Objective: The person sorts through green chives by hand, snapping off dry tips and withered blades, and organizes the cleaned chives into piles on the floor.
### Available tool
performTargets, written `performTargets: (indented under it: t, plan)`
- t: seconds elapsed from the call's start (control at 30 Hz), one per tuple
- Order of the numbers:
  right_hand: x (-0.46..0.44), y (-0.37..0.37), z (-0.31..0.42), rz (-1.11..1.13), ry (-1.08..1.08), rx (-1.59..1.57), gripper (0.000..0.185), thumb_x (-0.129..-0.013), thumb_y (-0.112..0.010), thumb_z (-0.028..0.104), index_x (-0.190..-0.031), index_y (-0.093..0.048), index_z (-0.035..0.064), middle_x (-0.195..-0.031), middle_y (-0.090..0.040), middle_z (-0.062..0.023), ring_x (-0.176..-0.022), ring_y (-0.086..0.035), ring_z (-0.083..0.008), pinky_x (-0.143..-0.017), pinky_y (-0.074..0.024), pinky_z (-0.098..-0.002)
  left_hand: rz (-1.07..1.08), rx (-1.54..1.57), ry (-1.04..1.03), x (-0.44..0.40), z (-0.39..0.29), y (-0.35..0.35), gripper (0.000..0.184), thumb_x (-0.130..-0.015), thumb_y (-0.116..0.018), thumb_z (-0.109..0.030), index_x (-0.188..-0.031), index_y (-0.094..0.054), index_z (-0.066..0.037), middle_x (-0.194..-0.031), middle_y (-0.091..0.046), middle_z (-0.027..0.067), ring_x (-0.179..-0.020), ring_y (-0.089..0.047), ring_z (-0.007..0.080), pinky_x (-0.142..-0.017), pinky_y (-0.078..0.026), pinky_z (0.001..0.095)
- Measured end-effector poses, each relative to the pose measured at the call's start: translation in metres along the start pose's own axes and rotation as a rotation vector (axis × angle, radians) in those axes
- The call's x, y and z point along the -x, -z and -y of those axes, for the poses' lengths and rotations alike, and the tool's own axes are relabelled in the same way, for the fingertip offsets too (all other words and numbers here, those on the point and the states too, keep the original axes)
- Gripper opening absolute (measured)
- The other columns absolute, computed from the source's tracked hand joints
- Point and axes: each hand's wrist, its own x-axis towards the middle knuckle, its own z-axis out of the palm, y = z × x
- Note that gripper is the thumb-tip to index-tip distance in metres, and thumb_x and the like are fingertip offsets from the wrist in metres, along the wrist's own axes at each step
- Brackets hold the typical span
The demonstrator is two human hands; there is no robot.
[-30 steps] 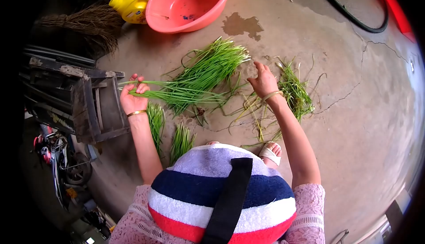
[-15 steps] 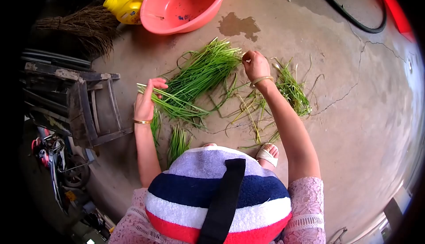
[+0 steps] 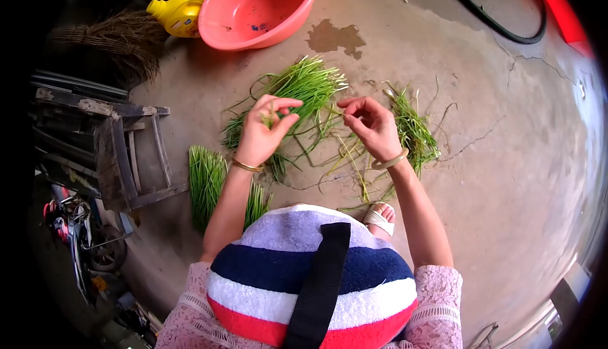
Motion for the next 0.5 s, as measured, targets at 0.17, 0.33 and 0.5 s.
performTargets:
  t: [0.17,0.33,0.5]
  plan:
    - [0.011,-0.004,0.018,0.167,-0.053,-0.183,0.007,-0.081,-0.055,0.003,-0.086,-0.051,0.003,-0.108,-0.055,-0.0089,-0.075,-0.051,-0.007,-0.067,-0.0431,-0.0203,0.122,0.012,-0.109,-0.008,-0.007,-0.017,0.015,-0.069,-0.067,-0.002,-0.083,-0.063,-0.007,-0.083,-0.052,0.0016,-0.053,-0.041,0.0066,-0.05,-0.035,0.0201]
    - [0.009,-0.014,0.019,0.105,-0.101,-0.293,0.011,-0.081,-0.055,0.003,-0.091,-0.053,0.0028,-0.101,-0.058,-0.0094,-0.073,-0.053,-0.0073,-0.059,-0.0414,-0.0188,0.121,0.035,-0.046,0.0,-0.008,-0.016,0.011,-0.069,-0.066,-0.003,-0.079,-0.062,-0.005,-0.079,-0.054,0.0017,-0.054,-0.041,0.0069,-0.051,-0.035,0.0195]
    - [0.004,-0.019,0.001,0.11,-0.094,-0.263,0.015,-0.081,-0.06,0.009,-0.094,-0.058,0.003,-0.083,-0.063,-0.0031,-0.069,-0.055,-0.0062,-0.057,-0.0417,-0.0186,0.1,0.159,0.052,0.006,-0.008,-0.014,0.008,-0.075,-0.063,-0.004,-0.082,-0.059,-0.002,-0.076,-0.055,-0.0004,-0.057,-0.042,0.0053,-0.053,-0.036,0.0192]
